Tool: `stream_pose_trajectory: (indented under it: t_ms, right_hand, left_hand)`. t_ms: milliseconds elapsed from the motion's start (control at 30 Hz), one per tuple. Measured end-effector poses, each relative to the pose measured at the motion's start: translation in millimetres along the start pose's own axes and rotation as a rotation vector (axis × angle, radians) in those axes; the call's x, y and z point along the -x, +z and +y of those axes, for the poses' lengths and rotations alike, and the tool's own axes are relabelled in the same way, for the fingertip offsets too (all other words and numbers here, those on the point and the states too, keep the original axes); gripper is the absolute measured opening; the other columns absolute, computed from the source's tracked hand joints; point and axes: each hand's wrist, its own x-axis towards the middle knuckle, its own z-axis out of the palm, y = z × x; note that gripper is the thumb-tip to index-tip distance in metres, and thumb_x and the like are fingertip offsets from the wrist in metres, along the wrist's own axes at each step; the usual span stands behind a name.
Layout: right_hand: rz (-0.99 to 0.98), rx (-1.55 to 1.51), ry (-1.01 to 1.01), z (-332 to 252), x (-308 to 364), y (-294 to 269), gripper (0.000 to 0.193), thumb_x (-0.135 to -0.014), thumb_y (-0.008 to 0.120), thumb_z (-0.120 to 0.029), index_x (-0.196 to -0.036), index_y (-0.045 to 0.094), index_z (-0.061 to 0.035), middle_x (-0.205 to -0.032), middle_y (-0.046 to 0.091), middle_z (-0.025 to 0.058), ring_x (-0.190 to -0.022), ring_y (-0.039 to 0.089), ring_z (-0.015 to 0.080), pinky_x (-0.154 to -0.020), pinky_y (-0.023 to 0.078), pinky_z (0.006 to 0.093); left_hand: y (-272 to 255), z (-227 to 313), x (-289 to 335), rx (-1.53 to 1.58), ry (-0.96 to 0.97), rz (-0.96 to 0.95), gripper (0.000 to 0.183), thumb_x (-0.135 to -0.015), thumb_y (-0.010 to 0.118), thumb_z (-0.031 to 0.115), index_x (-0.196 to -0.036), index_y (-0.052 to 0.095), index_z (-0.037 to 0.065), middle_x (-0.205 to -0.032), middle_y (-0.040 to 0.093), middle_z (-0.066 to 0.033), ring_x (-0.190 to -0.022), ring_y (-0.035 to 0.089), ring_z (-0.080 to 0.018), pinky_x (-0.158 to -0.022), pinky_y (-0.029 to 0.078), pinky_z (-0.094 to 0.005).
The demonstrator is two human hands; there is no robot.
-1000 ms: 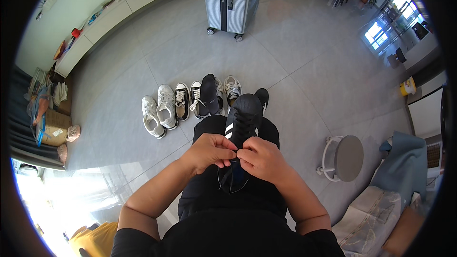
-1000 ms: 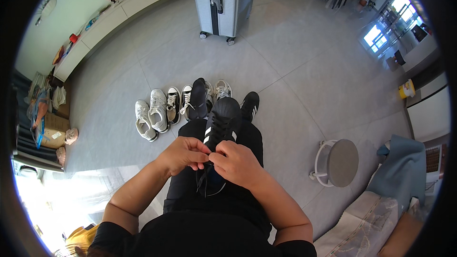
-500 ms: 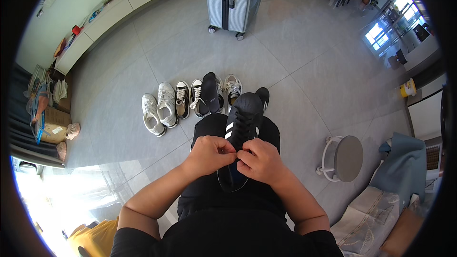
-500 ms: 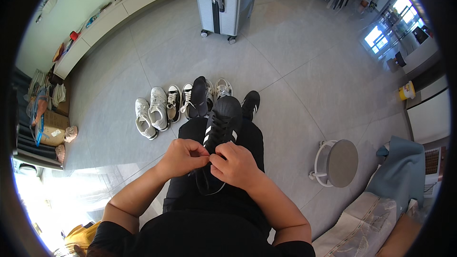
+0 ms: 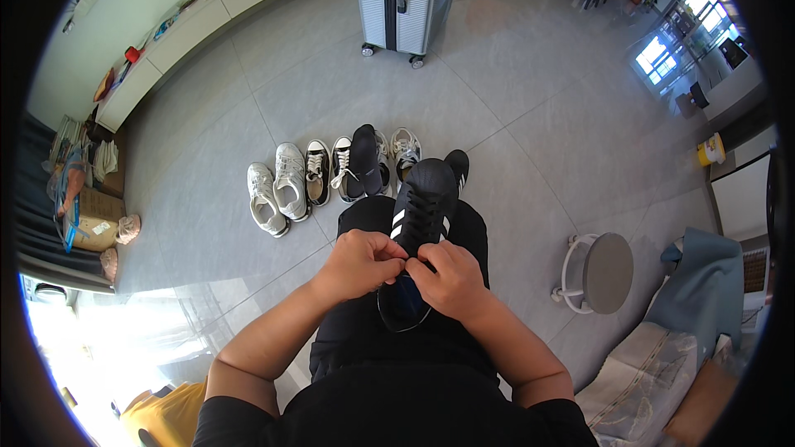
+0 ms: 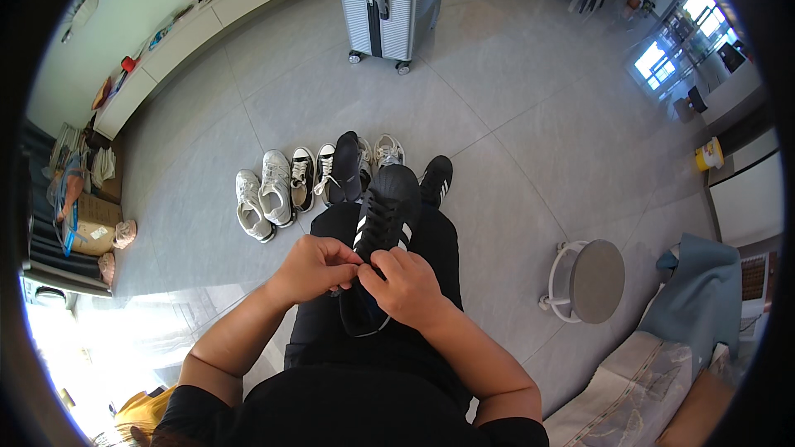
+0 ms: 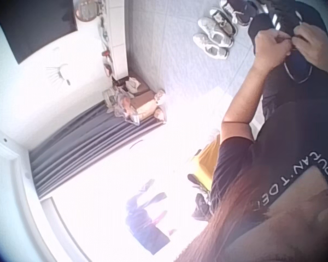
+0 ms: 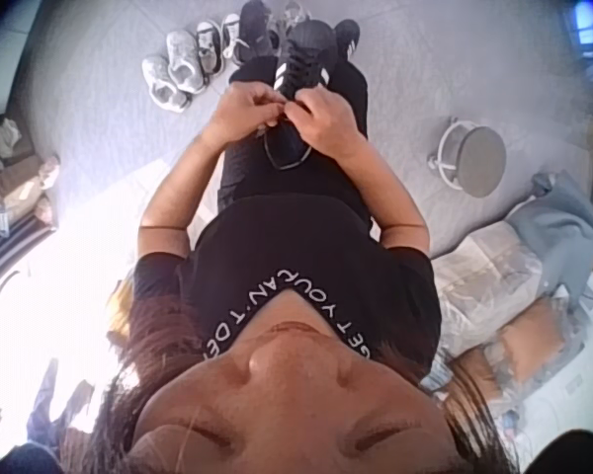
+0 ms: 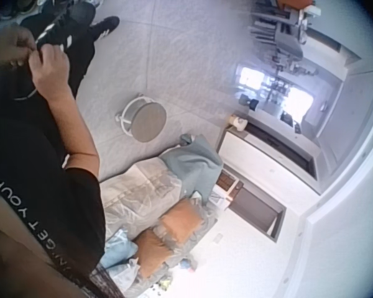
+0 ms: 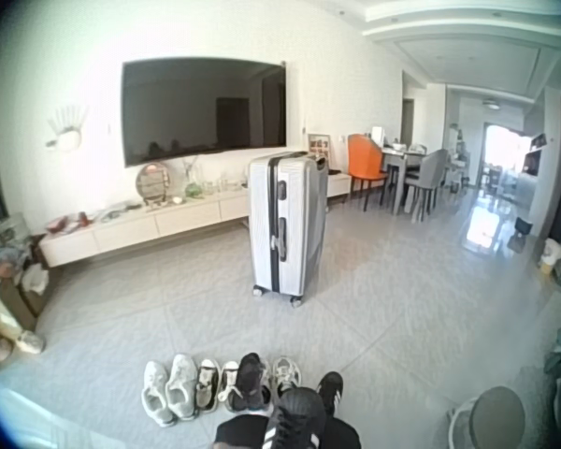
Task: The person laces a black shoe, removes an insole, then places several pairs of shoes into a cabinet and arranges others on the floor.
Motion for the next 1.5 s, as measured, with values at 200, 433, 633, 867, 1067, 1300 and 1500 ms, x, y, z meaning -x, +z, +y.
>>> stream_pose_trajectory:
  t_ms: [200, 433, 633, 867, 1067, 1300, 1500]
  right_hand:
    - [0.068, 0.004, 0.061, -3, 5, 6, 0.018, -0.063, 0.067, -0.006, -0.08, 0.058, -0.0058, -0.08, 0.052, 0.0053, -0.062, 0.052, 0.0185, -0.05, 0.041, 0.0274]
    - [0.122, -0.117, 0.146, -7, 5, 1, 0.02, -0.061, 0.067, -0.006, -0.079, 0.059, -0.0047, -0.082, 0.054, 0.0068, -0.06, 0.052, 0.0189, -0.05, 0.04, 0.0273]
    - [0.149, -0.225, 0.274, -11, 13, -1, 0.019, -0.061, 0.066, -0.001, -0.079, 0.06, -0.0042, -0.083, 0.055, 0.0071, -0.061, 0.052, 0.0181, -0.052, 0.043, 0.0272]
    - [0.169, -0.468, 0.598, -27, 9, -10, 0.018, -0.067, 0.066, 0.002, -0.084, 0.065, -0.0018, -0.082, 0.053, 0.0076, -0.064, 0.053, 0.0167, -0.056, 0.043, 0.0237]
    - [0.119, -0.477, 0.656, -29, 8, -12, 0.014, -0.07, 0.07, 0.0, -0.084, 0.068, -0.0017, -0.079, 0.05, 0.0055, -0.064, 0.05, 0.0134, -0.055, 0.041, 0.0239]
    - [0.134, -0.38, 0.604, -34, 8, -6, 0.015, -0.071, 0.071, -0.001, -0.086, 0.069, -0.0028, -0.078, 0.048, 0.0049, -0.058, 0.047, 0.0121, -0.05, 0.038, 0.0233]
    - [0.129, -0.278, 0.548, -34, 11, -2, 0.015, -0.07, 0.072, -0.004, -0.085, 0.069, -0.0048, -0.076, 0.047, 0.0038, -0.056, 0.046, 0.0141, -0.048, 0.038, 0.0245]
  left_hand:
    - [-6, 0, -2, -0.013, 0.031, -0.03, 0.014, -0.076, 0.066, 0.006, -0.087, 0.067, -0.003, -0.068, 0.065, -0.0063, -0.059, 0.059, -0.0084, -0.053, 0.047, -0.0207]
    - [-3, -7, 0, 0.253, -0.078, -0.1, 0.018, -0.08, 0.066, 0.005, -0.096, 0.063, -0.003, -0.08, 0.065, -0.0075, -0.066, 0.061, -0.0107, -0.058, 0.051, -0.0219]
    - [13, -12, 5, 0.488, -0.044, -0.049, 0.022, -0.08, 0.065, 0.0, -0.098, 0.053, 0.001, -0.082, 0.062, -0.0063, -0.07, 0.062, -0.0128, -0.06, 0.052, -0.0229]
    - [26, -25, 5, 0.409, 0.202, 0.088, 0.026, -0.079, 0.063, -0.004, -0.092, 0.043, 0.005, -0.085, 0.059, -0.0055, -0.073, 0.059, -0.0115, -0.059, 0.049, -0.0224]
    - [32, -21, 13, -0.265, 0.473, 0.309, 0.029, -0.074, 0.066, -0.003, -0.091, 0.044, 0.002, -0.083, 0.059, -0.0078, -0.069, 0.06, -0.0128, -0.056, 0.048, -0.0232]
    - [33, -28, 9, -0.398, 0.577, 0.463, 0.027, -0.069, 0.069, 0.001, -0.094, 0.058, 0.001, -0.074, 0.06, -0.0065, -0.054, 0.057, -0.0135, -0.049, 0.047, -0.0245]
    - [30, -28, 5, -0.532, 0.653, 0.517, 0.012, -0.069, 0.069, 0.006, -0.08, 0.065, 0.004, -0.073, 0.059, -0.0065, -0.054, 0.057, -0.0196, -0.049, 0.047, -0.0293]
